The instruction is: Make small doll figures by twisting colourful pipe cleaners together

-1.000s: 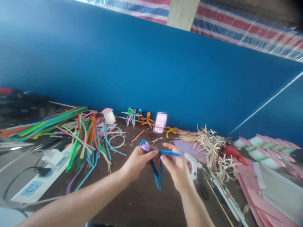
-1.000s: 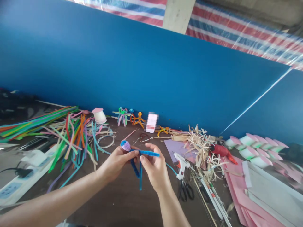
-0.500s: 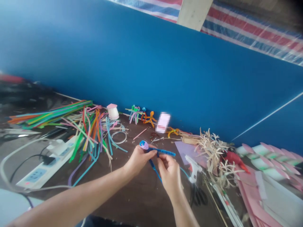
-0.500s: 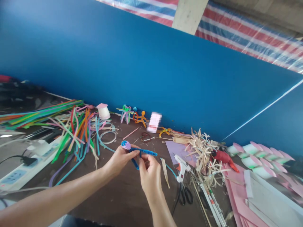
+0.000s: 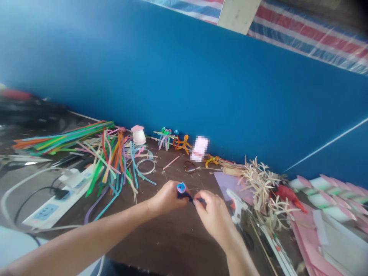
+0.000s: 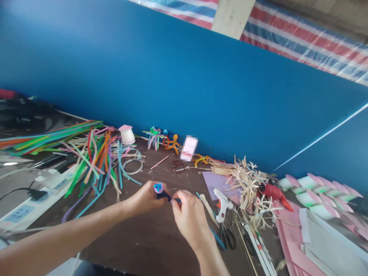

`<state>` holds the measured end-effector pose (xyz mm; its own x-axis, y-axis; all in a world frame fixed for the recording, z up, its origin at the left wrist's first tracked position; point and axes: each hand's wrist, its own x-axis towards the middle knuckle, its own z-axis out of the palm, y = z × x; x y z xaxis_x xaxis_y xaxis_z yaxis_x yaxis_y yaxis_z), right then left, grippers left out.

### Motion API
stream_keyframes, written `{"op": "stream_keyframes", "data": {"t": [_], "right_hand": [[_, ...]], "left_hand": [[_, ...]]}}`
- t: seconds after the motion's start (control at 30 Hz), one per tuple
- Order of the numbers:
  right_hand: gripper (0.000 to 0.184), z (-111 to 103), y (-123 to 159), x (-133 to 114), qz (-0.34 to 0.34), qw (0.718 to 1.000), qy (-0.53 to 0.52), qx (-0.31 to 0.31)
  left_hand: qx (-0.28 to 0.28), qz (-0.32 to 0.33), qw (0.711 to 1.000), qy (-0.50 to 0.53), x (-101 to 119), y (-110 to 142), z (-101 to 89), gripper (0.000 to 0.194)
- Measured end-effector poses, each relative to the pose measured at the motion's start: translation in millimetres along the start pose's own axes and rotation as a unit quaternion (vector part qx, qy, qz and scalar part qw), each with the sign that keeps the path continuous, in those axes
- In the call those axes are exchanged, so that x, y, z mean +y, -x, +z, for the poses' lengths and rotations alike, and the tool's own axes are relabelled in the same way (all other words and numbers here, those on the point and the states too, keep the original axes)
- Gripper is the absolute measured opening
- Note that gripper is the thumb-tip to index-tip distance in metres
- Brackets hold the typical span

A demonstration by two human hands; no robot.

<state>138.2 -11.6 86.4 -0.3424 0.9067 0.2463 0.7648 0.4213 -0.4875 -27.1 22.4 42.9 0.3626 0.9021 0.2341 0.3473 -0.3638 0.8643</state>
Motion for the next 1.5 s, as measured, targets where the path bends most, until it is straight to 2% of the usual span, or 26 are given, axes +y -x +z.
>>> {"op": "stream_keyframes", "data": {"t": [0.13,0.2,0.27,0.33,0.4,0.53,0.67,0.77,0.87,1.0,1.23,1.33,1.5], "right_hand": [[0.01,-5,-6,7,0.043,0.989,-0.137,-0.044],[0.011,-3,-9,11,0.069,0.973,-0.213,-0.064],[0.016,3,-11,13,0.1,0.946,-0.299,-0.079],[0.022,12,-12,13,0.142,0.912,-0.376,-0.082],[0.025,22,-11,10,0.178,0.893,-0.409,-0.059],[0.032,38,-10,5,0.191,0.909,-0.37,0.013],[0.038,46,-9,3,0.149,0.935,-0.321,0.015],[0.037,48,-6,0,0.132,0.949,-0.284,0.014],[0.033,46,-2,-3,0.093,0.971,-0.221,0.02],[0.027,37,1,-9,0.028,0.995,-0.1,0.012],[0.023,15,-2,-12,0.01,1.0,0.01,-0.023],[0.021,5,-7,-7,0.019,0.999,-0.013,-0.034],[0.018,4,-17,11,0.033,0.978,-0.193,-0.072]], "left_hand": [[-0.078,-0.032,0.99,0.116,7,6,-6.3,0.014],[-0.086,-0.059,0.975,0.195,11,9,-7.8,0.009],[-0.059,-0.081,0.955,0.278,13,10,-6.6,0.011],[-0.001,-0.095,0.932,0.349,14,10,-2.5,0.014],[0.067,-0.108,0.912,0.389,13,9,3.6,0.015],[0.148,-0.129,0.897,0.397,8,6,14.9,0.015],[0.206,-0.135,0.902,0.355,5,3,20.6,0.011],[0.216,-0.13,0.91,0.329,1,1,21.9,0.009],[0.204,-0.114,0.933,0.273,-6,1,21.4,0.009],[0.169,-0.079,0.975,0.125,-14,2,16.9,0.01],[0.068,0.0,0.998,0.0,-8,9,1.5,0.014],[0.023,-0.002,1.0,0.013,-4,11,-2.9,0.013],[-0.033,-0.061,0.989,0.129,3,15,-4.2,0.01]]}}
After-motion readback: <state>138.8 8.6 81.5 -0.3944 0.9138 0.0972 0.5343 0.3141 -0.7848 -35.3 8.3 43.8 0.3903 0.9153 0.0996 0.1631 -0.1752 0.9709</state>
